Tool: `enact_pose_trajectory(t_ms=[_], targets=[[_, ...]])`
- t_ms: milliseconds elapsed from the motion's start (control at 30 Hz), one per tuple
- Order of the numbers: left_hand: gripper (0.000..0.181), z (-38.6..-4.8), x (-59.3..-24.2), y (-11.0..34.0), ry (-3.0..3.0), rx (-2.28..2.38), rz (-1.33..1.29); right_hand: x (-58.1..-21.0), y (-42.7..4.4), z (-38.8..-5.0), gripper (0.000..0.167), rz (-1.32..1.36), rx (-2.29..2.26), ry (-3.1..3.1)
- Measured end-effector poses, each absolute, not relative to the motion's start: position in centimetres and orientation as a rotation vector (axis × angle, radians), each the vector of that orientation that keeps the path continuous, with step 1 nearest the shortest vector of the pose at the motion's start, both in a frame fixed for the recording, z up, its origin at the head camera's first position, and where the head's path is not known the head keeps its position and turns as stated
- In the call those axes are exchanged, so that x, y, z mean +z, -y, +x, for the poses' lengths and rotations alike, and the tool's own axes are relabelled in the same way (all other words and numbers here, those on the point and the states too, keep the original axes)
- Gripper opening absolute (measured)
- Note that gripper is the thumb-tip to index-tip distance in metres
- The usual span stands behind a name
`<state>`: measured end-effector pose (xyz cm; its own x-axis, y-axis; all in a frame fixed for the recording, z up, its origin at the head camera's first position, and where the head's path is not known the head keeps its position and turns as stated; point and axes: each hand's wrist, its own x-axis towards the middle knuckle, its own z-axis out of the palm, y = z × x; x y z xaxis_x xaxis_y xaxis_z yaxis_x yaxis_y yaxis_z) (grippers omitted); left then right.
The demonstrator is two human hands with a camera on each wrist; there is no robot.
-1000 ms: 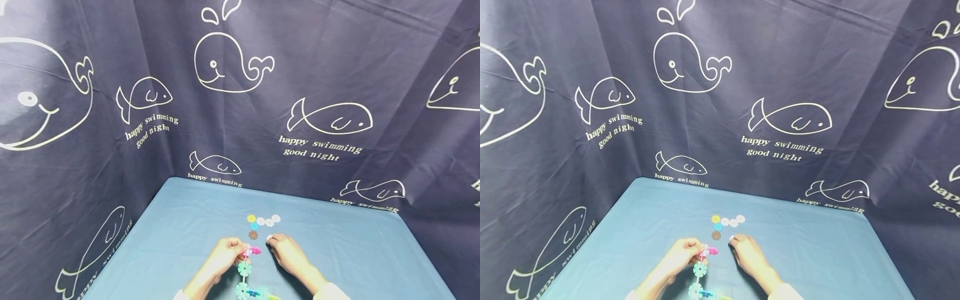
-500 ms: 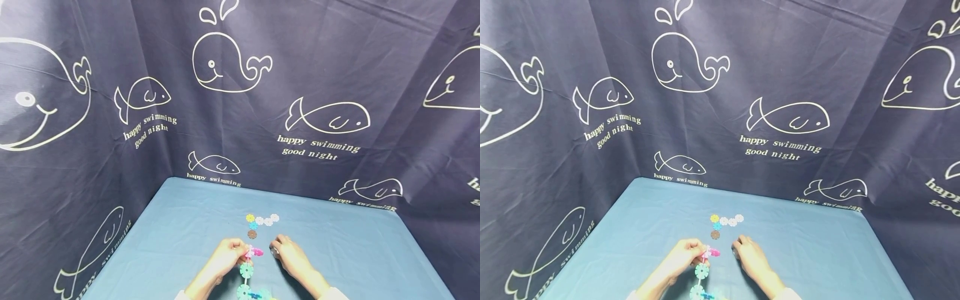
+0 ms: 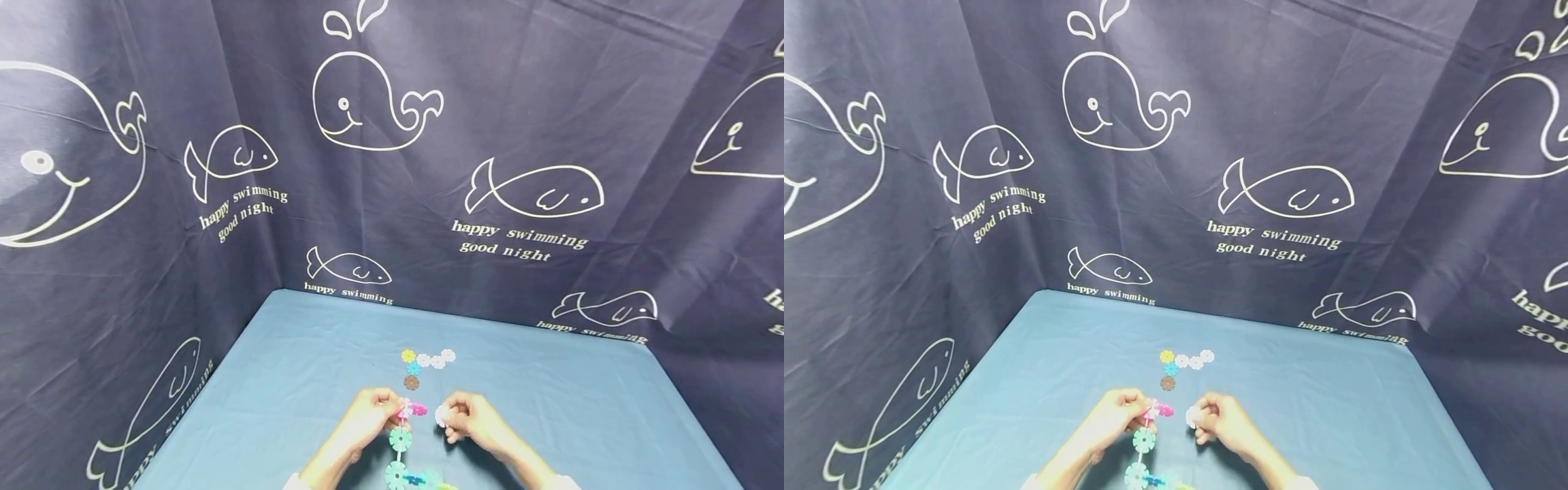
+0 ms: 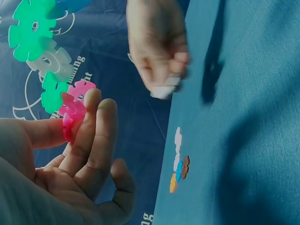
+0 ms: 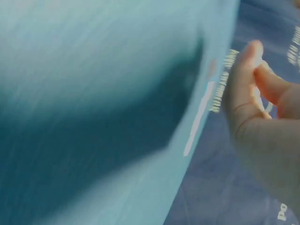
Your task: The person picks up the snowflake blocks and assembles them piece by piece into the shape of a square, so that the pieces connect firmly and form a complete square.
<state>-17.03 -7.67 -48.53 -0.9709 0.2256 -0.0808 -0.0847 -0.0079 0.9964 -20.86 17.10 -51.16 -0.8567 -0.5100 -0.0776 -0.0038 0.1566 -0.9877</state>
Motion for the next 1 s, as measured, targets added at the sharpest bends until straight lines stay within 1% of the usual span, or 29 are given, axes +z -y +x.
enact_pose_trajectory(t_ms=[33, 100, 367, 633, 1000], targets=[[0.023, -17.0, -48.5, 7.7, -2.05, 2.078, 0.15, -50.7, -17.1, -20.6, 0.02, -0.441, -1.823, -1.956], [0.022, -17.0, -48.4, 7.7, -2.054, 2.076, 0.147, -49.9, -17.0, -20.2, 0.023, -0.372, -1.932, -1.838], [0.022, -17.0, -48.1, 7.5, -2.084, 2.102, 0.12, -47.7, -16.1, -18.7, 0.02, -0.308, -2.059, -1.698], [0.023, -17.0, -48.0, 7.5, -2.094, 2.126, 0.103, -47.2, -15.0, -18.0, 0.013, -0.188, -2.083, -1.729], [0.02, -17.0, -48.3, 7.6, -2.112, 2.117, 0.146, -47.0, -14.6, -17.7, 0.009, -0.179, -2.081, -1.746]])
